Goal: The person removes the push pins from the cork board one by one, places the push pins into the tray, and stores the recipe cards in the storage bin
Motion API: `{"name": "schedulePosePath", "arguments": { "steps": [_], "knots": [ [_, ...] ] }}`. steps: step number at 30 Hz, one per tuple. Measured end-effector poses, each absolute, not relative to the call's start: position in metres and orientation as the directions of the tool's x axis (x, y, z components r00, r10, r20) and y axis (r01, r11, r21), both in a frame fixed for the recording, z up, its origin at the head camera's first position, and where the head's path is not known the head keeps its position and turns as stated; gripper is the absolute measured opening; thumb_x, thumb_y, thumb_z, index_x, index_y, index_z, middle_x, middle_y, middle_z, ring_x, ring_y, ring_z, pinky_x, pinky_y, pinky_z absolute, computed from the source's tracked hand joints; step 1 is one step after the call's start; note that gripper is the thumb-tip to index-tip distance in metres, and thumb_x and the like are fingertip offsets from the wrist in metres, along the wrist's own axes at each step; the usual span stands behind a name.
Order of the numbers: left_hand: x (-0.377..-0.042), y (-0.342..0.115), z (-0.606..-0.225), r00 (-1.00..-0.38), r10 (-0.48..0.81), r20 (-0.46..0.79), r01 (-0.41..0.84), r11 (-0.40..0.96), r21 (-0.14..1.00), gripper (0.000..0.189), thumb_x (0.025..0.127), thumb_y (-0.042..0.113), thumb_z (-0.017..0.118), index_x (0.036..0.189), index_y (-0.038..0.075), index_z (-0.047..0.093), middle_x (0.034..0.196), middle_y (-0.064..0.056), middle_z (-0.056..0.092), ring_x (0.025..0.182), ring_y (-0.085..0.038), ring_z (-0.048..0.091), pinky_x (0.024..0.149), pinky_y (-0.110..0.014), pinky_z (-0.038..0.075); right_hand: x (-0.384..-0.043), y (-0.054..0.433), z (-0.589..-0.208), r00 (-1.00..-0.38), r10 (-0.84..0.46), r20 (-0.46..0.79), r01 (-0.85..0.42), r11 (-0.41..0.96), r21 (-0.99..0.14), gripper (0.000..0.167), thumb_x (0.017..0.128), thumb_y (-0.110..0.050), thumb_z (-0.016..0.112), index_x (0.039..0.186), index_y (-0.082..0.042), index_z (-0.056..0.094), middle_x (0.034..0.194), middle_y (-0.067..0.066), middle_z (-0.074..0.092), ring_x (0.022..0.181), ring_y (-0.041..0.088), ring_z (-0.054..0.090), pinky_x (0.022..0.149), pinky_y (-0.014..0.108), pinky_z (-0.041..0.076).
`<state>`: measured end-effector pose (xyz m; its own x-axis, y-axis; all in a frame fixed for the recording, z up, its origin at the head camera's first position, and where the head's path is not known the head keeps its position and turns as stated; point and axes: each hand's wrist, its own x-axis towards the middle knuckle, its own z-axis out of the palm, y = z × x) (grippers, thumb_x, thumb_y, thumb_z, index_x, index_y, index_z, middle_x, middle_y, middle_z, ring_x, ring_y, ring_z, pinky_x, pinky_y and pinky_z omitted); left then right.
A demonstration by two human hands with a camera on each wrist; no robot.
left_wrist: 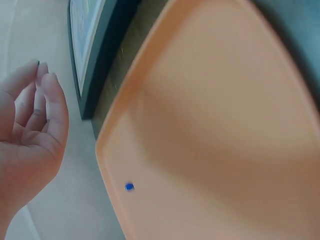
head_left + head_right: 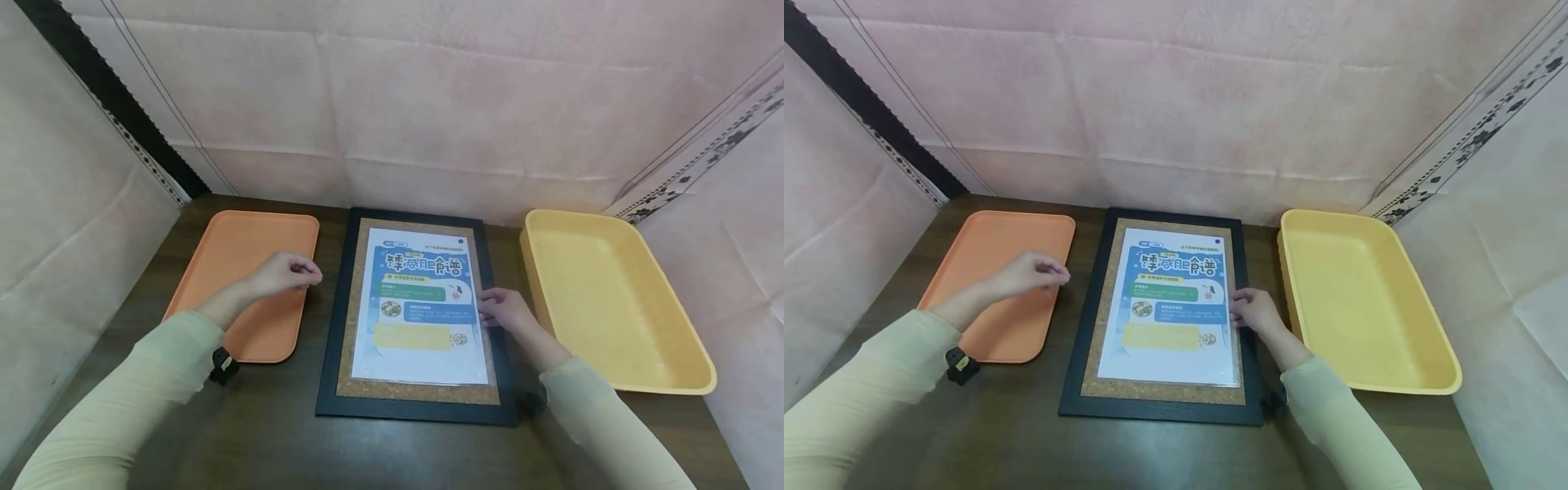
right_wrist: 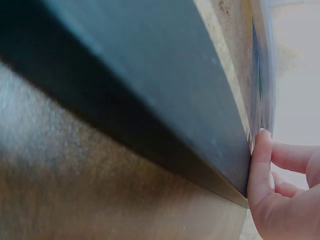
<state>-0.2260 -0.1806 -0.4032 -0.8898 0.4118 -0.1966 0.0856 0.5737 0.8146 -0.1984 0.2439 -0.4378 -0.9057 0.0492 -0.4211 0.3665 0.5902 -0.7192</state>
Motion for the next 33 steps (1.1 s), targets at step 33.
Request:
{"name": "schedulePosePath", "arguments": {
  "steps": [33],
  "knots": [
    [-0.252, -0.250, -0.427, -0.941, 0.161, -0.297, -0.104, 0.700, 0.707, 0.032, 0.093, 0.021, 0.057, 0.110, -0.006, 0.062, 0.101, -0.016, 0.063, 0.079, -0.015, 0.054, 0.067, -0.024, 0.049, -0.197, 0.245, -0.438, -0.902, 0.068, -0.426, 0.385, 0.570, -0.725, 0.043, 0.095, -0.023, 0.054, 0.132, -0.002, 0.047, 0.114, 0.019, 0.062, 0.087, 0.020, 0.068, 0.082, 0.033, 0.055]
  ]
}}
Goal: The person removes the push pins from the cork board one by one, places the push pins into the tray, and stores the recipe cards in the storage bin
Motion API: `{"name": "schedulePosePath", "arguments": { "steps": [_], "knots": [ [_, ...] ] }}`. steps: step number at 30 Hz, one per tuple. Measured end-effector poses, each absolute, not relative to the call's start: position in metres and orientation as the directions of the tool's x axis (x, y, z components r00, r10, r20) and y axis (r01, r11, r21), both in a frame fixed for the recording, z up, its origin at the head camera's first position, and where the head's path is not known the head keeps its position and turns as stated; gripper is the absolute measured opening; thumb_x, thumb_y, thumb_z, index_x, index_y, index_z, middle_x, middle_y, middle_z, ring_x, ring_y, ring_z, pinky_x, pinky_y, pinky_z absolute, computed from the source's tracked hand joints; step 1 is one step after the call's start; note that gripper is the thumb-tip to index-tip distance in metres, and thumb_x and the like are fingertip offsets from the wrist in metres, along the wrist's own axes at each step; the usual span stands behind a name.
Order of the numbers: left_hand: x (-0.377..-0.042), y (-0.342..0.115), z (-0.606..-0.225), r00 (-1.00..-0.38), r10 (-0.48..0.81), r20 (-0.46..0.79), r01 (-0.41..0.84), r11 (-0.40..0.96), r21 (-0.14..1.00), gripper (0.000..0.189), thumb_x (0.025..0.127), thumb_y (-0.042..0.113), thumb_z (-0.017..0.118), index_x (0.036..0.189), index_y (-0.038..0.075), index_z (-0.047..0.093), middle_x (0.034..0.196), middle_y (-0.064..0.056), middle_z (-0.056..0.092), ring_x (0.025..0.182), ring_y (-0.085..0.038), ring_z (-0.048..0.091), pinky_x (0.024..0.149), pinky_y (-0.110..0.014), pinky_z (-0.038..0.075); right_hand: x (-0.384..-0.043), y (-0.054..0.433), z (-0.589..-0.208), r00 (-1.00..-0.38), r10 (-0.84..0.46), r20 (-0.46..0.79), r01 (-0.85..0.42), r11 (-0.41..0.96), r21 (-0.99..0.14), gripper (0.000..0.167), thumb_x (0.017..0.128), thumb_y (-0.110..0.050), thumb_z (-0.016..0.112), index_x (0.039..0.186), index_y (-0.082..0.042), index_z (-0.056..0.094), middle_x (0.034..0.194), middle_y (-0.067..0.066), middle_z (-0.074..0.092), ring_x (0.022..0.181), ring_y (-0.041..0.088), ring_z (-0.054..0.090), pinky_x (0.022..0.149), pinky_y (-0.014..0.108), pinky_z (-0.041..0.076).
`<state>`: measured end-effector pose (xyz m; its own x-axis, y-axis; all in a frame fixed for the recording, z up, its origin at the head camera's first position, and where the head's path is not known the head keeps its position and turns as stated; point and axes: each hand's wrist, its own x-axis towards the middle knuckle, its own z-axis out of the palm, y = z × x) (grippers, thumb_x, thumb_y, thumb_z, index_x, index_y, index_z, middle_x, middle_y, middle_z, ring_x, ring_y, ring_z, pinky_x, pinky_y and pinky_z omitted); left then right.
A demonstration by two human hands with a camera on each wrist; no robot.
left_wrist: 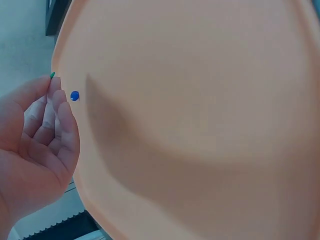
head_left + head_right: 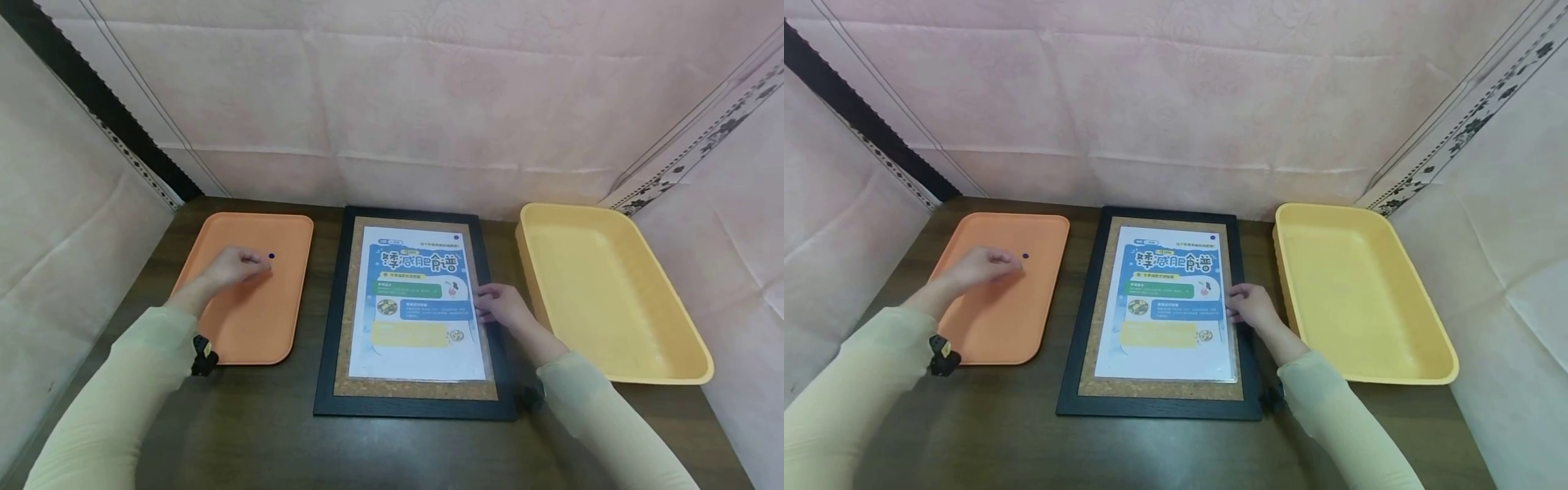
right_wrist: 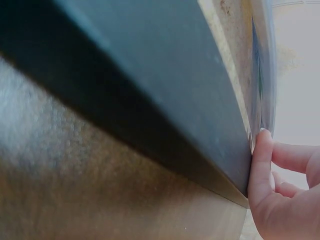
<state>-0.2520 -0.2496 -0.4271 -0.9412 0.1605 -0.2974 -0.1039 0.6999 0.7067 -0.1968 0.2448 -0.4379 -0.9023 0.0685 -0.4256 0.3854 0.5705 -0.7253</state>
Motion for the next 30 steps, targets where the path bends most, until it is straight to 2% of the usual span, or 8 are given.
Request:
{"name": "schedulePosePath", "arguments": {
  "steps": [8, 25, 30],
  "knots": [
    [-0.253, -0.246, -0.436, -0.939, 0.136, -0.315, -0.131, 0.706, 0.696, 0.030, 0.092, 0.020, 0.058, 0.109, -0.004, 0.064, 0.104, -0.017, 0.064, 0.081, -0.017, 0.055, 0.066, -0.021, 0.049, -0.197, 0.244, -0.436, -0.910, 0.054, -0.411, 0.366, 0.570, -0.736, 0.043, 0.094, -0.021, 0.055, 0.131, -0.001, 0.047, 0.112, 0.020, 0.063, 0.085, 0.019, 0.069, 0.080, 0.032, 0.056],
    [-0.252, -0.239, -0.440, -0.932, 0.128, -0.340, -0.143, 0.731, 0.667, 0.031, 0.092, 0.022, 0.059, 0.111, -0.003, 0.064, 0.096, -0.013, 0.066, 0.082, -0.020, 0.055, 0.067, -0.021, 0.049, -0.198, 0.244, -0.438, -0.916, 0.043, -0.400, 0.350, 0.575, -0.740, 0.042, 0.095, -0.018, 0.053, 0.131, 0.002, 0.047, 0.111, 0.023, 0.062, 0.083, 0.019, 0.068, 0.078, 0.034, 0.056],
    [-0.254, -0.239, -0.437, -0.935, 0.143, -0.323, -0.129, 0.714, 0.688, 0.033, 0.094, 0.022, 0.056, 0.113, -0.003, 0.062, 0.109, -0.020, 0.063, 0.092, -0.024, 0.056, 0.072, -0.023, 0.048, -0.197, 0.245, -0.439, -0.915, 0.041, -0.401, 0.350, 0.577, -0.738, 0.042, 0.095, -0.019, 0.053, 0.131, 0.003, 0.046, 0.112, 0.023, 0.062, 0.083, 0.018, 0.068, 0.079, 0.034, 0.056]
  ]
}}
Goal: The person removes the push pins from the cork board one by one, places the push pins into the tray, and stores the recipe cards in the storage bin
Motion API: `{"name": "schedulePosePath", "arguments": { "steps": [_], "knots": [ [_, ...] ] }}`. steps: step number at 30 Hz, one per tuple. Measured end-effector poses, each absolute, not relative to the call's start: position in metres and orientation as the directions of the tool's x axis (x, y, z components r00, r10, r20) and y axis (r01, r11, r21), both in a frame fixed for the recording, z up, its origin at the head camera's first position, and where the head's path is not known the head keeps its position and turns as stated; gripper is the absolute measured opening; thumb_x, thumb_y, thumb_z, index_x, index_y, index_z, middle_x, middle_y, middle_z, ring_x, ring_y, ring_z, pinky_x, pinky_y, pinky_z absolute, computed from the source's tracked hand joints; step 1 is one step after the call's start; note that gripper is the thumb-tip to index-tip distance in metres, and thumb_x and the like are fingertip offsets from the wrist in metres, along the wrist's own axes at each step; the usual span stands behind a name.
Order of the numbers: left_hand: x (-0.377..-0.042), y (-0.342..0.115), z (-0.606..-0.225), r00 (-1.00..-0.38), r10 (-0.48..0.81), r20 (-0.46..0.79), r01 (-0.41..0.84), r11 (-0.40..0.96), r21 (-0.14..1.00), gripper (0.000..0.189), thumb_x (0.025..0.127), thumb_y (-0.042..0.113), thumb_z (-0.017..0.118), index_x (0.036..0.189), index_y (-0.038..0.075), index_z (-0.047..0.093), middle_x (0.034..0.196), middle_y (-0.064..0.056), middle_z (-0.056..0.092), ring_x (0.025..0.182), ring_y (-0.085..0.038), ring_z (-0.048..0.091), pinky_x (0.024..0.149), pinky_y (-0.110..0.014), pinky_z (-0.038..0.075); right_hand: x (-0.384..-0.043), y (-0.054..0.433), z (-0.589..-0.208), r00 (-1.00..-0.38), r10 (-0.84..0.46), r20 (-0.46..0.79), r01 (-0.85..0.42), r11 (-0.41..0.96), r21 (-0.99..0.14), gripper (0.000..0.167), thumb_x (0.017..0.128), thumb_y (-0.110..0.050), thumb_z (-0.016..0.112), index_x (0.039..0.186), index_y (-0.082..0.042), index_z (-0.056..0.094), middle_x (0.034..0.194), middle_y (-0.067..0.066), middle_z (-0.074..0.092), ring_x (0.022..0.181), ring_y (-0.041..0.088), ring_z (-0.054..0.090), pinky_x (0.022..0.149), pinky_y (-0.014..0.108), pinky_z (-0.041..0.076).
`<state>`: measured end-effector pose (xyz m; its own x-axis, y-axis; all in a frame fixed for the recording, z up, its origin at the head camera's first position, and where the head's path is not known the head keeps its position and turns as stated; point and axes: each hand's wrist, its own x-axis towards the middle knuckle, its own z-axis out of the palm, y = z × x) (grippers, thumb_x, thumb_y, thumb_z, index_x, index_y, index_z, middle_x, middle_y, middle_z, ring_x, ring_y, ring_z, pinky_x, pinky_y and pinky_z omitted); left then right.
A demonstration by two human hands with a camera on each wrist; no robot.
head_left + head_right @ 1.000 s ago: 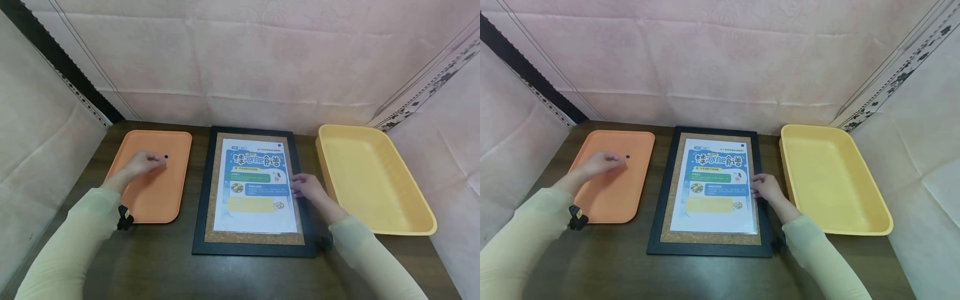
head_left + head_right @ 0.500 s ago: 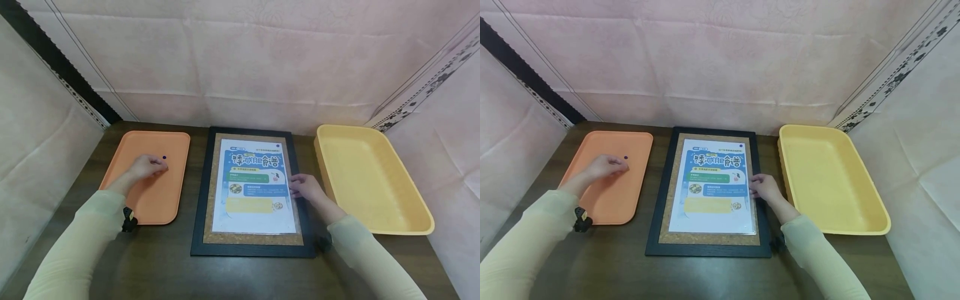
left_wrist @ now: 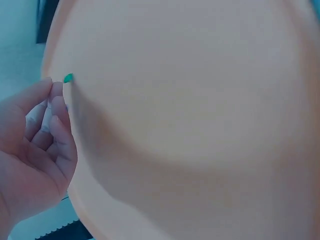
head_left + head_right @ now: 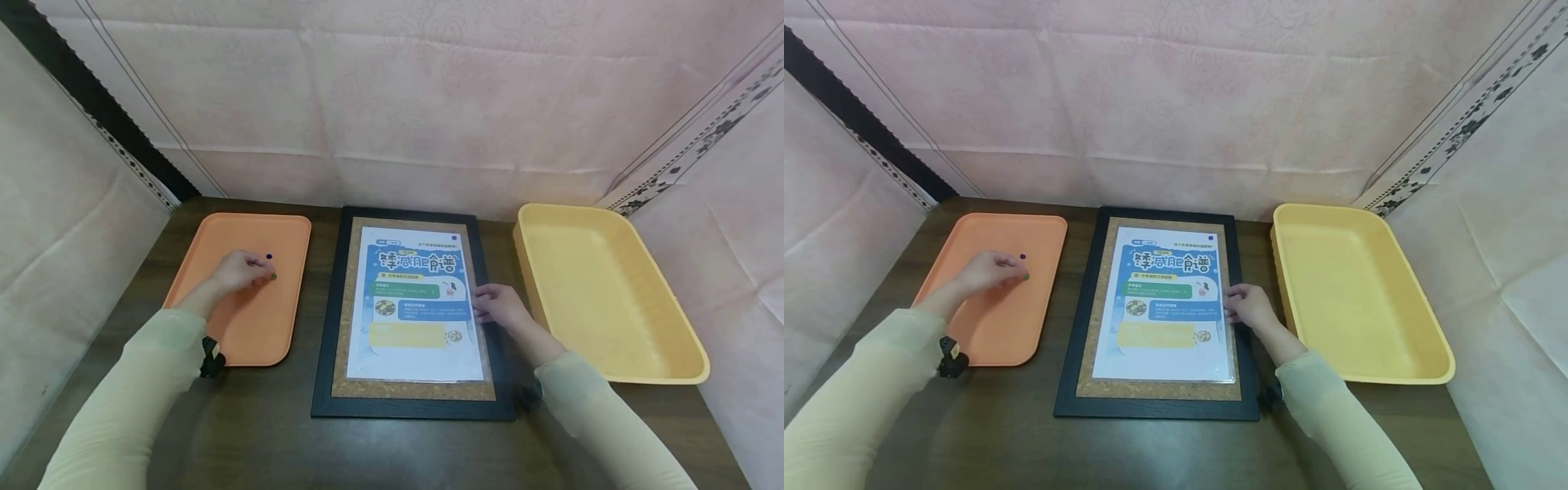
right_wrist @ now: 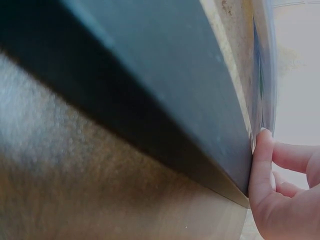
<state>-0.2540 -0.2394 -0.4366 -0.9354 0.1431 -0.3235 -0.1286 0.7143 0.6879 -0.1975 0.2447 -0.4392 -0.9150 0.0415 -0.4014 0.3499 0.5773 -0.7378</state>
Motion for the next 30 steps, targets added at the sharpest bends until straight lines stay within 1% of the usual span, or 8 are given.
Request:
{"name": "schedulePosePath", "arguments": {
  "steps": [4, 6, 10, 14, 18, 23, 28, 30],
  "knots": [
    [-0.257, -0.236, -0.424, -0.945, 0.156, -0.288, -0.102, 0.695, 0.712, 0.040, 0.095, 0.027, 0.053, 0.120, -0.004, 0.057, 0.123, -0.024, 0.057, 0.107, -0.029, 0.053, 0.081, -0.028, 0.045, -0.197, 0.245, -0.439, -0.914, 0.043, -0.404, 0.352, 0.581, -0.734, 0.043, 0.095, -0.020, 0.053, 0.132, 0.001, 0.046, 0.113, 0.023, 0.062, 0.085, 0.019, 0.068, 0.079, 0.033, 0.056],
    [-0.261, -0.231, -0.416, -0.947, 0.159, -0.279, -0.098, 0.684, 0.723, 0.043, 0.095, 0.030, 0.052, 0.123, -0.003, 0.055, 0.124, -0.023, 0.056, 0.110, -0.029, 0.053, 0.084, -0.031, 0.045, -0.197, 0.246, -0.439, -0.912, 0.043, -0.407, 0.354, 0.580, -0.734, 0.044, 0.095, -0.020, 0.053, 0.133, 0.000, 0.046, 0.114, 0.022, 0.061, 0.086, 0.020, 0.068, 0.080, 0.033, 0.056],
    [-0.271, -0.216, -0.400, -0.944, 0.169, -0.283, -0.107, 0.655, 0.748, 0.047, 0.094, 0.036, 0.053, 0.125, 0.000, 0.054, 0.122, -0.020, 0.058, 0.108, -0.030, 0.055, 0.089, -0.038, 0.048, -0.197, 0.247, -0.439, -0.911, 0.040, -0.410, 0.355, 0.581, -0.732, 0.044, 0.095, -0.021, 0.053, 0.133, 0.000, 0.046, 0.116, 0.022, 0.060, 0.087, 0.020, 0.068, 0.081, 0.033, 0.055],
    [-0.283, -0.196, -0.385, -0.951, 0.171, -0.256, -0.101, 0.612, 0.785, 0.044, 0.093, 0.036, 0.055, 0.121, 0.002, 0.056, 0.119, -0.017, 0.061, 0.105, -0.031, 0.057, 0.091, -0.042, 0.048, -0.197, 0.247, -0.438, -0.912, 0.036, -0.409, 0.352, 0.582, -0.733, 0.043, 0.095, -0.020, 0.053, 0.132, 0.001, 0.046, 0.115, 0.022, 0.060, 0.087, 0.020, 0.067, 0.081, 0.033, 0.056],
    [-0.296, -0.171, -0.374, -0.959, 0.175, -0.221, -0.083, 0.574, 0.814, 0.037, 0.094, 0.031, 0.055, 0.118, 0.004, 0.059, 0.117, -0.016, 0.062, 0.101, -0.029, 0.059, 0.089, -0.039, 0.049, -0.197, 0.247, -0.438, -0.911, 0.037, -0.411, 0.356, 0.574, -0.737, 0.044, 0.095, -0.020, 0.054, 0.132, 0.001, 0.046, 0.115, 0.023, 0.060, 0.086, 0.020, 0.067, 0.078, 0.031, 0.056],
    [-0.307, -0.139, -0.365, -0.953, 0.191, -0.234, -0.094, 0.550, 0.830, 0.033, 0.094, 0.028, 0.055, 0.119, 0.006, 0.060, 0.119, -0.014, 0.059, 0.101, -0.025, 0.056, 0.092, -0.039, 0.049, -0.198, 0.246, -0.439, -0.913, 0.040, -0.406, 0.357, 0.562, -0.746, 0.043, 0.094, -0.020, 0.055, 0.131, 0.001, 0.047, 0.111, 0.023, 0.062, 0.083, 0.019, 0.068, 0.074, 0.030, 0.057],
    [-0.315, -0.110, -0.358, -0.948, 0.212, -0.236, -0.093, 0.526, 0.846, 0.033, 0.094, 0.026, 0.056, 0.120, 0.005, 0.059, 0.122, -0.013, 0.057, 0.107, -0.029, 0.056, 0.095, -0.039, 0.048, -0.198, 0.246, -0.440, -0.914, 0.036, -0.404, 0.354, 0.556, -0.752, 0.043, 0.094, -0.019, 0.056, 0.131, 0.002, 0.047, 0.111, 0.023, 0.062, 0.083, 0.018, 0.068, 0.074, 0.030, 0.057],
    [-0.317, -0.100, -0.357, -0.949, 0.216, -0.231, -0.092, 0.512, 0.854, 0.034, 0.093, 0.026, 0.057, 0.120, 0.005, 0.059, 0.122, -0.013, 0.057, 0.107, -0.029, 0.056, 0.095, -0.038, 0.049, -0.198, 0.246, -0.441, -0.913, 0.041, -0.406, 0.358, 0.558, -0.749, 0.042, 0.094, -0.019, 0.056, 0.130, 0.001, 0.048, 0.111, 0.022, 0.062, 0.082, 0.018, 0.068, 0.074, 0.030, 0.057]
  ]
}}
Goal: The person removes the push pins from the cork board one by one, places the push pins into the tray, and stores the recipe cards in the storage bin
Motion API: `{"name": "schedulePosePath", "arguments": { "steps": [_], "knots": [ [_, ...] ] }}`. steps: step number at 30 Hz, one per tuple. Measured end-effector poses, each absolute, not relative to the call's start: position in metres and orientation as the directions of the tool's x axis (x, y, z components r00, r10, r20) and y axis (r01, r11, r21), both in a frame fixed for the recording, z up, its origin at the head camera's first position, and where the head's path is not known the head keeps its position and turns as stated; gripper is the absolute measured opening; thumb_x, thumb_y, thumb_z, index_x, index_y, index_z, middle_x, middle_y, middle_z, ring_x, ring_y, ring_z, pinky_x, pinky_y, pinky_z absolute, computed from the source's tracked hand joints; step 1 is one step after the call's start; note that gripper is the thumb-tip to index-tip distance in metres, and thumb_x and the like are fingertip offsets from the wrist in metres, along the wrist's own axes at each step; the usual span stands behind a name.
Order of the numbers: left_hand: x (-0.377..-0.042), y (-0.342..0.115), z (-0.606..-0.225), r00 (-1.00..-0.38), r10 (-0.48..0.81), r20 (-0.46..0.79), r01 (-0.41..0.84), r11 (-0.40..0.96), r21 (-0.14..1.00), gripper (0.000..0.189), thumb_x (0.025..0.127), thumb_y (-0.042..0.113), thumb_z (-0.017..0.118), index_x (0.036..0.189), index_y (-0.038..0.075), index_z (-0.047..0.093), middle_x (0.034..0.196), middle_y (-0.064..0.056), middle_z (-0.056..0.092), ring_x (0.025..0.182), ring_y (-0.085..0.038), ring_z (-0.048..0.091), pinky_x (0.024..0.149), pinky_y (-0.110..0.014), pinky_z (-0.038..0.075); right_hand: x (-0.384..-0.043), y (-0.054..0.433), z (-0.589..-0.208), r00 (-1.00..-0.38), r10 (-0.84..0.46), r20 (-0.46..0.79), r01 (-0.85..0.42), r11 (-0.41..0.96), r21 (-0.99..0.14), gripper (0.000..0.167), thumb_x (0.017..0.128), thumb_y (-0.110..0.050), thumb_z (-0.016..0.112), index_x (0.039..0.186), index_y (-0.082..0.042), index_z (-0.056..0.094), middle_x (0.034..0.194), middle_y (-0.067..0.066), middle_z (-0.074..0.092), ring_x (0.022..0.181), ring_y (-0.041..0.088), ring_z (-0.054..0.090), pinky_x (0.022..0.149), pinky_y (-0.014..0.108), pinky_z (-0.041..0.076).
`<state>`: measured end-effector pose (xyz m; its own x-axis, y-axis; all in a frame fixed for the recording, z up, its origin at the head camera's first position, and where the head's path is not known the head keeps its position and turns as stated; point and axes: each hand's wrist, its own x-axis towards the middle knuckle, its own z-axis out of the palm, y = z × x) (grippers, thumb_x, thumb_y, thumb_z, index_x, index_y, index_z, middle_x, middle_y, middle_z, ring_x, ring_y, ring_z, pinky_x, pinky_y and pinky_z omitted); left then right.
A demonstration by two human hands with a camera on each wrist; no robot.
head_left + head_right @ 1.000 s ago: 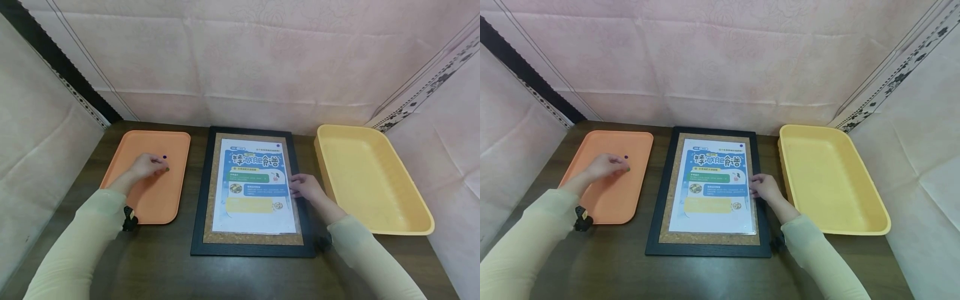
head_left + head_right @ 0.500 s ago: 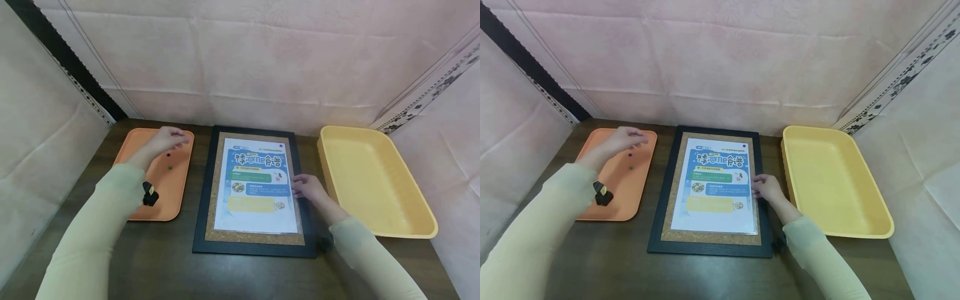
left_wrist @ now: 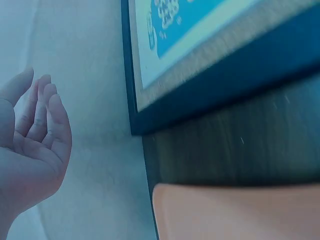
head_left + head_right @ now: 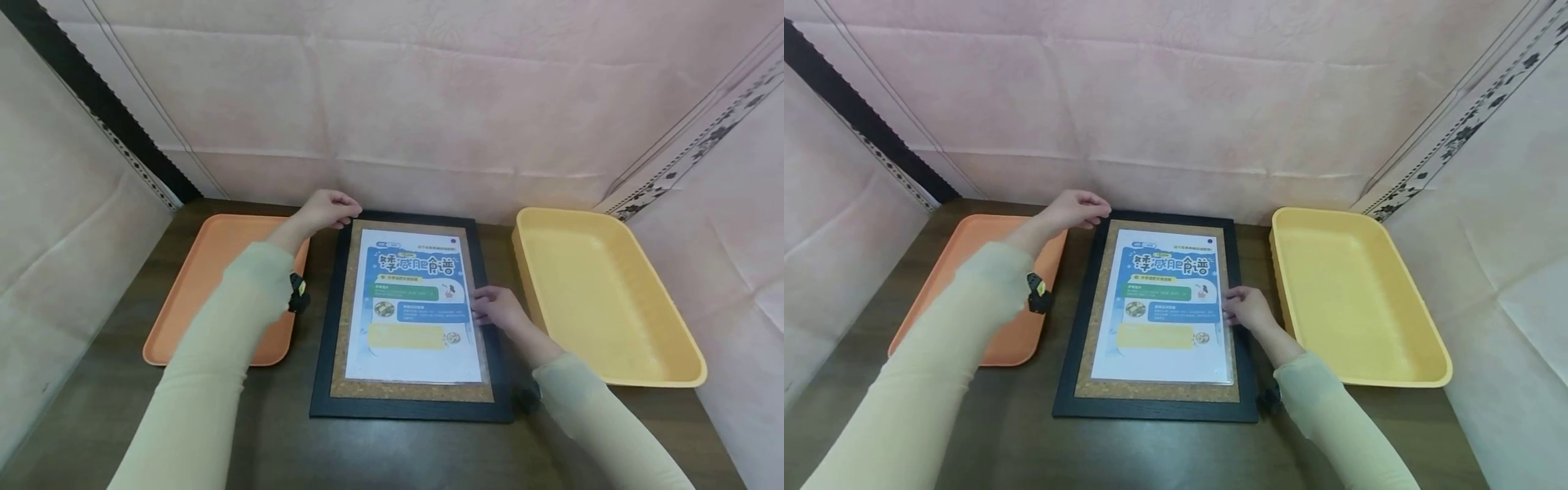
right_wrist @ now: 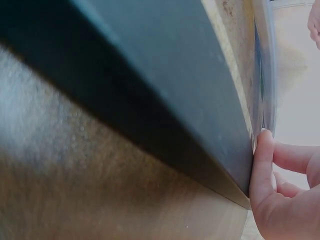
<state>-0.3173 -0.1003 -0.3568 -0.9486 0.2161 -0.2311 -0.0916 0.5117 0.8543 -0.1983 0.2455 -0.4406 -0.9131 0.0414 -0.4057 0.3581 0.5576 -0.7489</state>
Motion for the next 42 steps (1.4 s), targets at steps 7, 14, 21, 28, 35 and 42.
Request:
{"name": "schedulePosePath", "arguments": {
  "steps": [7, 14, 21, 28, 35, 42],
  "knots": [
    [-0.331, -0.066, -0.362, -0.950, 0.199, -0.241, -0.128, 0.458, 0.880, 0.035, 0.092, 0.027, 0.060, 0.120, 0.007, 0.060, 0.118, -0.012, 0.059, 0.100, -0.026, 0.056, 0.093, -0.038, 0.049, -0.199, 0.246, -0.440, -0.918, 0.039, -0.395, 0.351, 0.543, -0.763, 0.041, 0.094, -0.017, 0.056, 0.129, 0.004, 0.048, 0.109, 0.023, 0.062, 0.080, 0.017, 0.068, 0.072, 0.030, 0.057],
    [-0.338, -0.032, -0.372, -0.939, 0.230, -0.255, -0.149, 0.398, 0.905, 0.035, 0.091, 0.025, 0.061, 0.122, 0.007, 0.058, 0.122, -0.013, 0.058, 0.111, -0.029, 0.057, 0.095, -0.038, 0.049, -0.198, 0.245, -0.439, -0.917, 0.041, -0.396, 0.355, 0.535, -0.767, 0.040, 0.093, -0.015, 0.056, 0.128, 0.004, 0.049, 0.108, 0.023, 0.063, 0.077, 0.016, 0.067, 0.071, 0.030, 0.057],
    [-0.339, 0.000, -0.390, -0.942, 0.213, -0.260, -0.160, 0.395, 0.905, 0.036, 0.090, 0.028, 0.063, 0.121, 0.010, 0.059, 0.118, -0.009, 0.060, 0.106, -0.026, 0.059, 0.093, -0.035, 0.050, -0.199, 0.244, -0.438, -0.926, 0.039, -0.375, 0.333, 0.551, -0.765, 0.041, 0.093, -0.016, 0.057, 0.128, 0.004, 0.049, 0.107, 0.023, 0.063, 0.076, 0.016, 0.068, 0.070, 0.030, 0.057],
    [-0.335, 0.027, -0.404, -0.940, 0.211, -0.267, -0.183, 0.349, 0.919, 0.035, 0.091, 0.020, 0.061, 0.123, 0.008, 0.057, 0.119, -0.011, 0.062, 0.107, -0.024, 0.060, 0.089, -0.031, 0.050, -0.195, 0.244, -0.441, -0.925, 0.052, -0.377, 0.340, 0.556, -0.758, 0.038, 0.093, -0.016, 0.057, 0.126, 0.003, 0.051, 0.106, 0.021, 0.063, 0.074, 0.015, 0.067, 0.071, 0.030, 0.057],
    [-0.340, 0.053, -0.424, -0.929, 0.238, -0.285, -0.183, 0.374, 0.909, 0.033, 0.093, 0.021, 0.058, 0.125, 0.011, 0.057, 0.114, -0.009, 0.063, 0.102, -0.022, 0.061, 0.088, -0.030, 0.050, -0.193, 0.243, -0.446, -0.922, 0.070, -0.381, 0.354, 0.549, -0.757, 0.037, 0.092, -0.014, 0.058, 0.125, 0.002, 0.052, 0.103, 0.020, 0.064, 0.074, 0.015, 0.067, 0.070, 0.030, 0.057],
    [-0.340, 0.075, -0.436, -0.927, 0.254, -0.278, -0.164, 0.391, 0.906, 0.029, 0.092, 0.027, 0.059, 0.118, 0.014, 0.059, 0.111, -0.006, 0.063, 0.099, -0.019, 0.061, 0.089, -0.031, 0.050, -0.196, 0.242, -0.445, -0.925, 0.078, -0.373, 0.353, 0.546, -0.760, 0.037, 0.091, -0.013, 0.059, 0.124, 0.002, 0.053, 0.103, 0.020, 0.064, 0.074, 0.016, 0.067, 0.068, 0.030, 0.057]
  ]
}}
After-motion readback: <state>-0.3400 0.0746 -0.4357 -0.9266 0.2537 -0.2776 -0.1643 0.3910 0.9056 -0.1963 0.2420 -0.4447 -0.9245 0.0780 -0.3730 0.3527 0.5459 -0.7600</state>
